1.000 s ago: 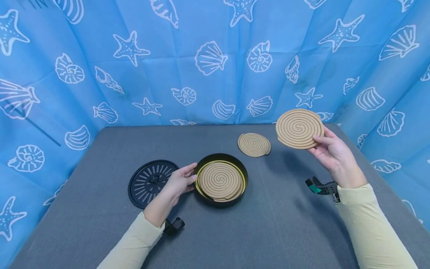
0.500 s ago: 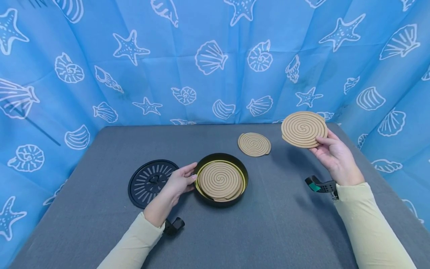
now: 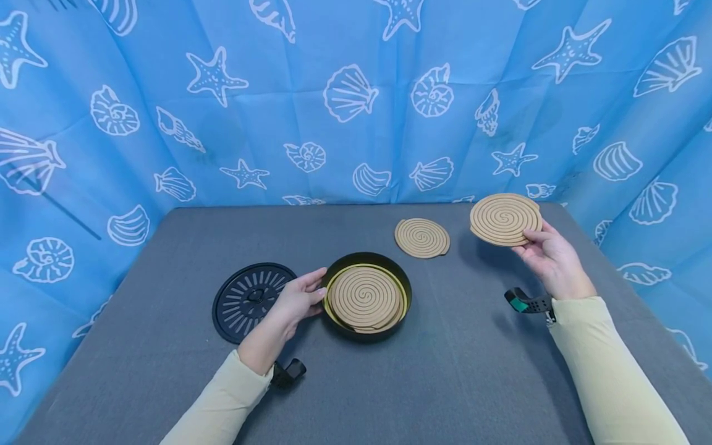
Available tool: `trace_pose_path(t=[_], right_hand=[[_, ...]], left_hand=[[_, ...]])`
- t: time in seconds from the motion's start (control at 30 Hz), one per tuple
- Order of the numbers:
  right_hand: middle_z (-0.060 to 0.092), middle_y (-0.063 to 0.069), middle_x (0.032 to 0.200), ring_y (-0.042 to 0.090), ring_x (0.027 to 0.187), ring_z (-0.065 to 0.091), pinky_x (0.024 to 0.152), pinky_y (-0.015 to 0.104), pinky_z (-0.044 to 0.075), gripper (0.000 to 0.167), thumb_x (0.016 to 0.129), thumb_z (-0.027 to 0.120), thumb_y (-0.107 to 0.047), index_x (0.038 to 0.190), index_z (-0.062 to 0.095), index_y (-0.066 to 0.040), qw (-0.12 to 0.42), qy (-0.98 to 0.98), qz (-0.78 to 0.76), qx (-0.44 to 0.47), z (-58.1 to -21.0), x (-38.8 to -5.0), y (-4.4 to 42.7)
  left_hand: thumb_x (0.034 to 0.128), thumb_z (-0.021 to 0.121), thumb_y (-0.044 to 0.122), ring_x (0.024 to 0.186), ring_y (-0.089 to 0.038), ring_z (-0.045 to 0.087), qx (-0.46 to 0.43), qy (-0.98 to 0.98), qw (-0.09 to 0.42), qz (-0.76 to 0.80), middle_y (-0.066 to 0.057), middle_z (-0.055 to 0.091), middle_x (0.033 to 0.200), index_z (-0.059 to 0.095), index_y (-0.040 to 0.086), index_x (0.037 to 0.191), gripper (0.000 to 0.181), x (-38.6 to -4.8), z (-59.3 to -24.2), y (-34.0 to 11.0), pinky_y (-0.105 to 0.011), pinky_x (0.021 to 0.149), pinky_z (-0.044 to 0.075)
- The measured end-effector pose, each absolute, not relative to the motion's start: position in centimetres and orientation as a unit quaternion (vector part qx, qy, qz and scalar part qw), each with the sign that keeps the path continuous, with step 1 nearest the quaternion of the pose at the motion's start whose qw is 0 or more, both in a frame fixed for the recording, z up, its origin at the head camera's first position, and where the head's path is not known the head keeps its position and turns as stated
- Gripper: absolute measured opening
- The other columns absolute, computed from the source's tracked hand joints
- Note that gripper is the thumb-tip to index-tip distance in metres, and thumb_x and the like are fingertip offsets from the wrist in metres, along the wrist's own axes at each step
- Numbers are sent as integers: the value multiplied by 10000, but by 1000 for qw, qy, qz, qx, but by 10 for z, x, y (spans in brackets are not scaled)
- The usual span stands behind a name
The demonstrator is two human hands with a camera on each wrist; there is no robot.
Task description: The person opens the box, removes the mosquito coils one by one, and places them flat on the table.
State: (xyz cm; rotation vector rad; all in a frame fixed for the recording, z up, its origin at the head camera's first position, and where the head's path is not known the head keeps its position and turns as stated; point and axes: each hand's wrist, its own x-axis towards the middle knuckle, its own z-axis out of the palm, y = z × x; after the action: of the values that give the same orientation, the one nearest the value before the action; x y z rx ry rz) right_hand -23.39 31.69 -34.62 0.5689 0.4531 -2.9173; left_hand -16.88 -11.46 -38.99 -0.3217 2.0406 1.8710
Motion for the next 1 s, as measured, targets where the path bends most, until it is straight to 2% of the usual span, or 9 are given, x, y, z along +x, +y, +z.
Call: trace_pose_path(t=[0.1,0.33,0.67,1.0], right_hand=[[245,-153,1540,38,1405,186,1140,329,172,709,1018,333,73,1493,228,-443,70,151,-967,194,-350,-236,319],[90,-257,1542,8,1414,103,1148,299,131,699,1035,289,37,1483,163,-484,86,148,-966,194,-355,-242,318],[23,-270,1545,-11,1413,40,1149,274,63,696,1039,203,13,1480,83,-512,100,158,-960,211,-362,-255,317],[27,-235,1558,-7,1410,71,1148,270,97,706,1037,235,10,1483,68,-512,102,160,-948,254,-368,-271,319]], left_hand=[[1011,484,48,1340,-287,429,-113,721,175,661,-96,404,1506,437,134,1466,465,-168,-390,-115,-481,1011,446],[1010,486,50,1341,-286,427,-110,724,173,659,-98,404,1505,437,131,1467,466,-167,-392,-116,-481,1007,449],[1007,487,41,1337,-288,431,-104,728,168,656,-102,396,1509,425,129,1472,478,-166,-393,-117,-476,1002,455],[1007,487,43,1345,-286,420,-107,726,173,657,-101,388,1515,428,131,1471,477,-168,-391,-117,-465,997,462]])
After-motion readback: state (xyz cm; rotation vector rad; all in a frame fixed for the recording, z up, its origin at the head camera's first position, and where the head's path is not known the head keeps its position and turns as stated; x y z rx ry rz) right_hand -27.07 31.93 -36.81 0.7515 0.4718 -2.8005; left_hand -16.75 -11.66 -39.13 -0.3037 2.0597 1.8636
